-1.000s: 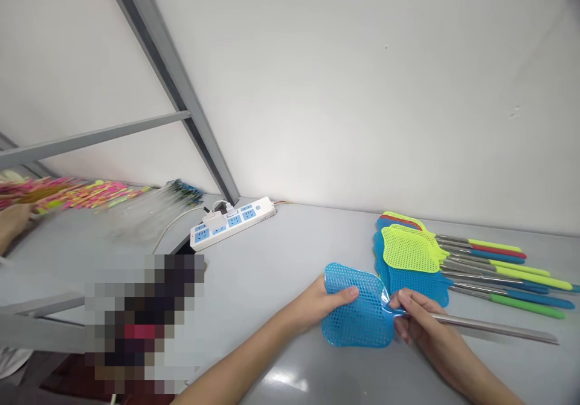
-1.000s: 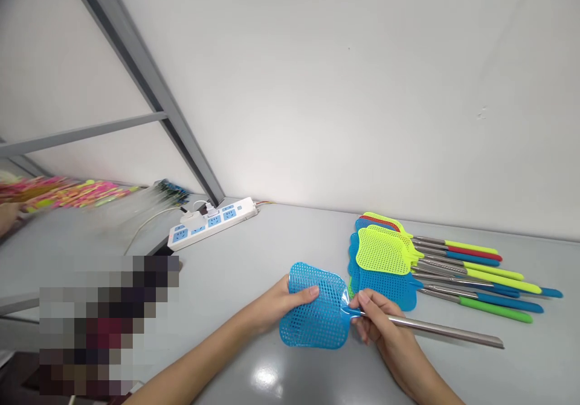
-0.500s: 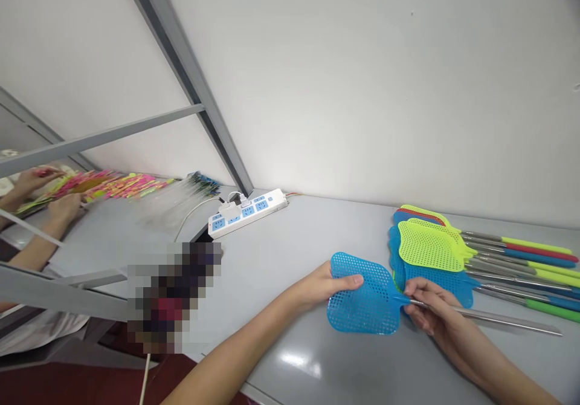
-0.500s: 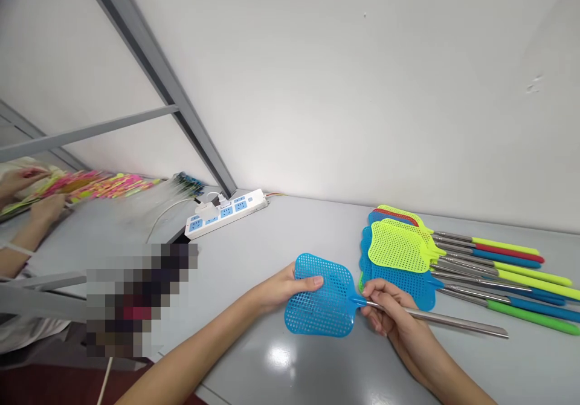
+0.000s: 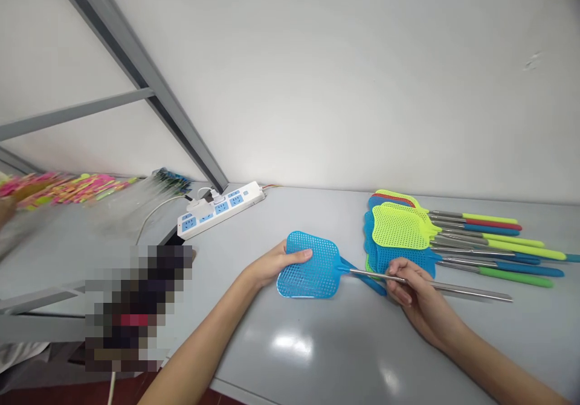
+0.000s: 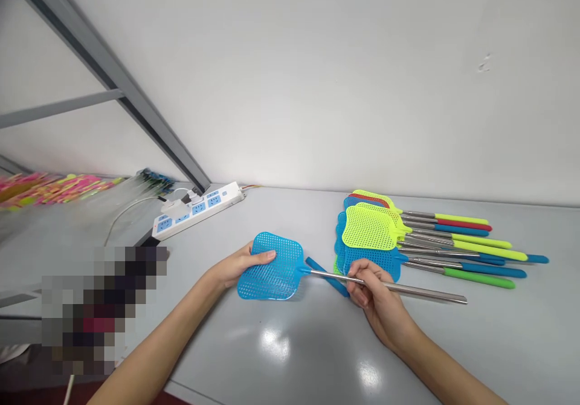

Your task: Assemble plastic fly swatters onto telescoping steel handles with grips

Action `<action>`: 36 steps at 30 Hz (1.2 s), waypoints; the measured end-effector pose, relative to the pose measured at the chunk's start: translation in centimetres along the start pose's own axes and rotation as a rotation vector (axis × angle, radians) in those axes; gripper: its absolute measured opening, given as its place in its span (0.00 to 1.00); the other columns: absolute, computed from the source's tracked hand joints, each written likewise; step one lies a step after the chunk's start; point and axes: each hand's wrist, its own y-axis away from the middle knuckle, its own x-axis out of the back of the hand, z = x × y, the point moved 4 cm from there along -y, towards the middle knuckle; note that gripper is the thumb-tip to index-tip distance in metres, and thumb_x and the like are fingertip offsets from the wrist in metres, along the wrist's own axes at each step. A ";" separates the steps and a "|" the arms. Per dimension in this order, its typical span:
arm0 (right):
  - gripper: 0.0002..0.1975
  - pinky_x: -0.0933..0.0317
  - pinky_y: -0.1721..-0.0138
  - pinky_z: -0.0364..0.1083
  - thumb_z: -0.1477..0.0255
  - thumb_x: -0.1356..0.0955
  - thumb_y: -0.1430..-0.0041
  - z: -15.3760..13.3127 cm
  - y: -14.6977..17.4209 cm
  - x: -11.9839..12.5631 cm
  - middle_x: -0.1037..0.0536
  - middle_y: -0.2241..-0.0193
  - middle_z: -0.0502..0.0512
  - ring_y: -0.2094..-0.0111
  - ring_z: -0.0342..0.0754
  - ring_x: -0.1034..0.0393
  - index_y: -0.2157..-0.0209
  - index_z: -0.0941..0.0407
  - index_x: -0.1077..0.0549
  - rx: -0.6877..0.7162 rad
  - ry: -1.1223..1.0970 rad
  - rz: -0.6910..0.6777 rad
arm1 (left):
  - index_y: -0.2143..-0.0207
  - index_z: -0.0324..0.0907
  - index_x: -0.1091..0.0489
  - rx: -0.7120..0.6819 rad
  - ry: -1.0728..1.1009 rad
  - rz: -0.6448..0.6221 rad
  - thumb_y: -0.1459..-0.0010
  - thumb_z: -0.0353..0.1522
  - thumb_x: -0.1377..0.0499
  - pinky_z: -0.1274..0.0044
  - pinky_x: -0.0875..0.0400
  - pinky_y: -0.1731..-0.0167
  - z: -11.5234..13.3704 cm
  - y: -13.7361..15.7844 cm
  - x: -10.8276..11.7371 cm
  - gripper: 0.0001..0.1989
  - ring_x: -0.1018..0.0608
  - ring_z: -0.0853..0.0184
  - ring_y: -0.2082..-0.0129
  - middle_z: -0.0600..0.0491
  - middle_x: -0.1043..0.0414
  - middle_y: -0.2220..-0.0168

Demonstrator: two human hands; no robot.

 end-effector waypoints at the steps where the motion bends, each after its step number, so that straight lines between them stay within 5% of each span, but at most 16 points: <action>1: 0.05 0.59 0.82 0.40 0.73 0.36 0.49 0.0 0.0 0.0 0.37 0.84 0.47 0.85 0.35 0.56 0.77 0.57 0.34 -0.006 -0.004 -0.010 | 0.59 0.35 0.33 0.008 -0.016 -0.004 0.54 0.37 0.41 0.70 0.35 0.60 0.1 0.1 0.1 0.20 0.26 0.61 0.64 0.45 0.28 0.62; 11: 0.06 0.59 0.81 0.40 0.73 0.38 0.48 0.1 0.1 -0.2 0.39 0.86 0.46 0.85 0.36 0.55 0.76 0.57 0.34 0.025 -0.014 -0.010 | 0.66 0.35 0.33 -0.111 -0.296 0.145 0.52 0.39 0.43 0.71 0.33 0.64 0.7 -0.4 0.3 0.16 0.26 0.63 0.67 0.47 0.28 0.66; 16: 0.05 0.58 0.81 0.40 0.72 0.37 0.48 0.1 0.0 -0.3 0.38 0.85 0.47 0.84 0.37 0.55 0.76 0.56 0.33 0.060 0.024 0.006 | 0.57 0.39 0.39 -0.388 -0.715 0.491 0.52 0.41 0.45 0.70 0.35 0.61 1.6 -0.4 0.7 0.21 0.30 0.63 0.62 0.48 0.33 0.61; 20: 0.05 0.57 0.80 0.40 0.71 0.37 0.49 0.1 0.0 -0.6 0.38 0.85 0.46 0.84 0.36 0.54 0.76 0.56 0.33 0.063 0.053 0.008 | 0.48 0.43 0.48 -0.609 -1.186 0.731 0.50 0.38 0.46 0.65 0.47 0.51 2.2 0.7 -1.7 0.27 0.43 0.59 0.48 0.45 0.46 0.49; 22: 0.05 0.56 0.80 0.40 0.70 0.36 0.49 0.2 0.1 -0.7 0.36 0.84 0.47 0.85 0.36 0.52 0.76 0.56 0.33 0.061 0.083 -0.007 | 0.48 0.43 0.47 -0.700 -1.347 0.642 0.46 0.35 0.49 0.65 0.51 0.50 2.1 1.0 -4.1 0.22 0.44 0.60 0.47 0.45 0.47 0.48; 27: 0.06 0.55 0.81 0.40 0.68 0.37 0.49 0.7 0.1 -1.1 0.34 0.83 0.48 0.84 0.37 0.49 0.73 0.56 0.32 0.056 0.182 -0.070 | 0.54 0.42 0.42 -0.686 -1.509 0.106 0.42 0.33 0.55 0.70 0.45 0.55 0.0 0.8 -9.4 0.14 0.34 0.65 0.58 0.50 0.35 0.59; 36: 0.06 0.62 0.81 0.41 0.74 0.38 0.49 1.2 0.8 -1.5 0.44 0.87 0.44 0.84 0.36 0.57 0.78 0.58 0.33 0.067 0.183 -0.117 | 0.71 0.41 0.39 -0.602 -1.663 0.038 0.46 0.22 0.56 0.77 0.45 0.67 -0.3 0.3 -8.4 0.09 0.35 0.70 0.73 0.56 0.36 0.75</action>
